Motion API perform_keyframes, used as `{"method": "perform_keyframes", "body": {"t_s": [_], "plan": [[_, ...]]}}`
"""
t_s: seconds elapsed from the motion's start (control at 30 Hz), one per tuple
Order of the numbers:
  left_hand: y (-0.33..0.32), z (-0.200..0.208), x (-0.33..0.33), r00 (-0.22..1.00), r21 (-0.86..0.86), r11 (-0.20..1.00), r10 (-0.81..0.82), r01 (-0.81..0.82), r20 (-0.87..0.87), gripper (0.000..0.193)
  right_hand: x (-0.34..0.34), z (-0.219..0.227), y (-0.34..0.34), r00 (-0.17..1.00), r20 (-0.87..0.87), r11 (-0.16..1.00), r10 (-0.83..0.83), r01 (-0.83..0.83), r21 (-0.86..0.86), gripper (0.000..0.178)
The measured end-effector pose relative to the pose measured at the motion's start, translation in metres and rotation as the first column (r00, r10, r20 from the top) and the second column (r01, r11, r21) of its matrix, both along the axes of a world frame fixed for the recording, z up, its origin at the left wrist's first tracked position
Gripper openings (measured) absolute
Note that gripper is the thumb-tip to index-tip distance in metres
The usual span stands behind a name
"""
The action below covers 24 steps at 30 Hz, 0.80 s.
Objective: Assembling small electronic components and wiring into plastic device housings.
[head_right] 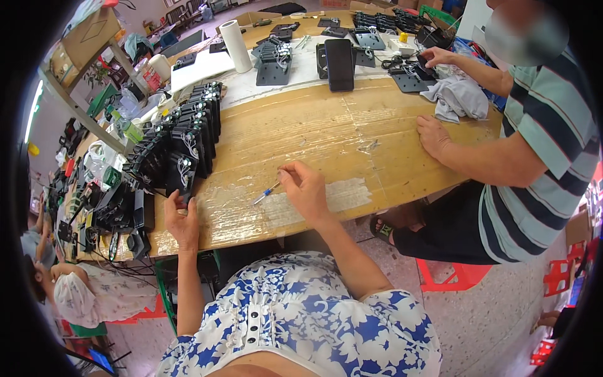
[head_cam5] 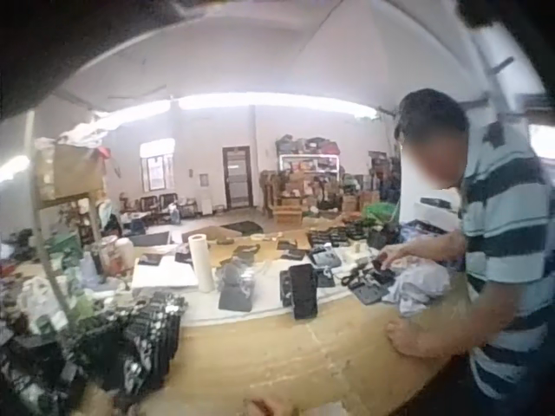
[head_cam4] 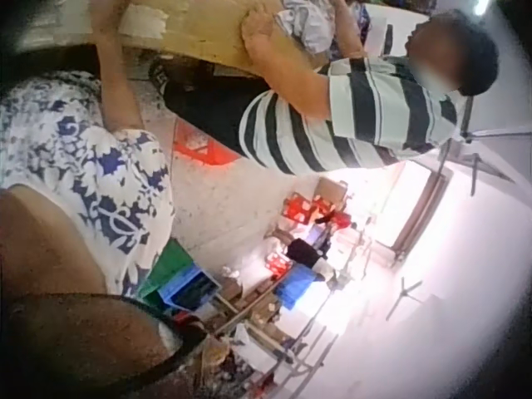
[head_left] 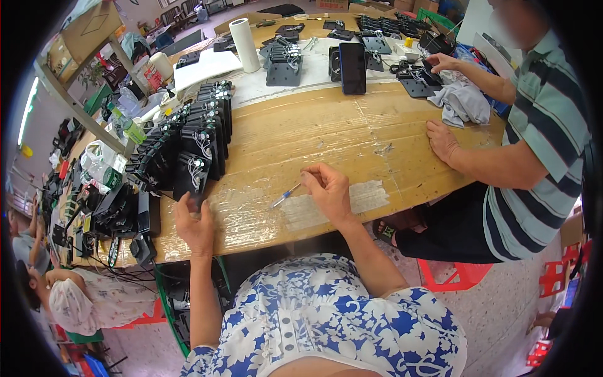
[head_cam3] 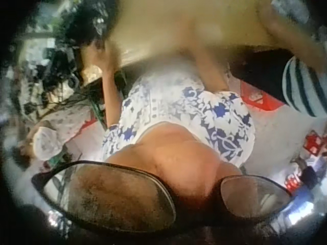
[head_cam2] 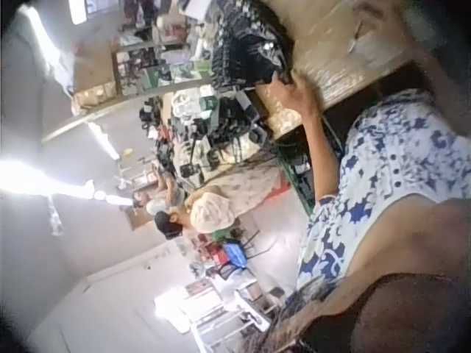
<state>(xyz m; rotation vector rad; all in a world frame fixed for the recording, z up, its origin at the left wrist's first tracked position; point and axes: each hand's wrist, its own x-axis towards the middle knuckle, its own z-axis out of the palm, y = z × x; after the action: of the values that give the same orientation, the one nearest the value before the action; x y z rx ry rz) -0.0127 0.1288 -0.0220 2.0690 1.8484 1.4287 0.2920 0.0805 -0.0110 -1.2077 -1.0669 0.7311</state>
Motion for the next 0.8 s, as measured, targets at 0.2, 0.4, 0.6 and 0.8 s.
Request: {"method": "perform_keyframes", "body": {"t_s": [0.2, 0.4, 0.6, 0.8], "plan": [[0.003, -0.009, 0.004, 1.000, 0.156, 0.988, -0.002, -0.001, 0.020, 0.032, 0.003, -0.008, 0.008, 0.998, 0.068, 0.998, -0.014, 0.010, 0.056, 0.012], [0.004, -0.010, 0.007, 0.994, 0.044, 0.995, 0.096, -0.094, -0.054, 0.028, 0.011, -0.018, 0.014, 0.987, 0.143, 0.996, -0.067, 0.057, 0.070, 0.012], [0.009, -0.016, 0.005, 0.992, 0.016, 0.994, 0.105, -0.104, -0.064, 0.029, 0.014, -0.023, 0.014, 0.980, 0.170, 0.993, -0.100, 0.089, 0.074, 0.013], [0.007, -0.015, 0.007, 0.995, -0.010, 0.995, 0.094, -0.094, -0.040, 0.026, 0.018, -0.031, 0.017, 0.977, 0.182, 0.989, -0.113, 0.093, 0.113, 0.012]]}}
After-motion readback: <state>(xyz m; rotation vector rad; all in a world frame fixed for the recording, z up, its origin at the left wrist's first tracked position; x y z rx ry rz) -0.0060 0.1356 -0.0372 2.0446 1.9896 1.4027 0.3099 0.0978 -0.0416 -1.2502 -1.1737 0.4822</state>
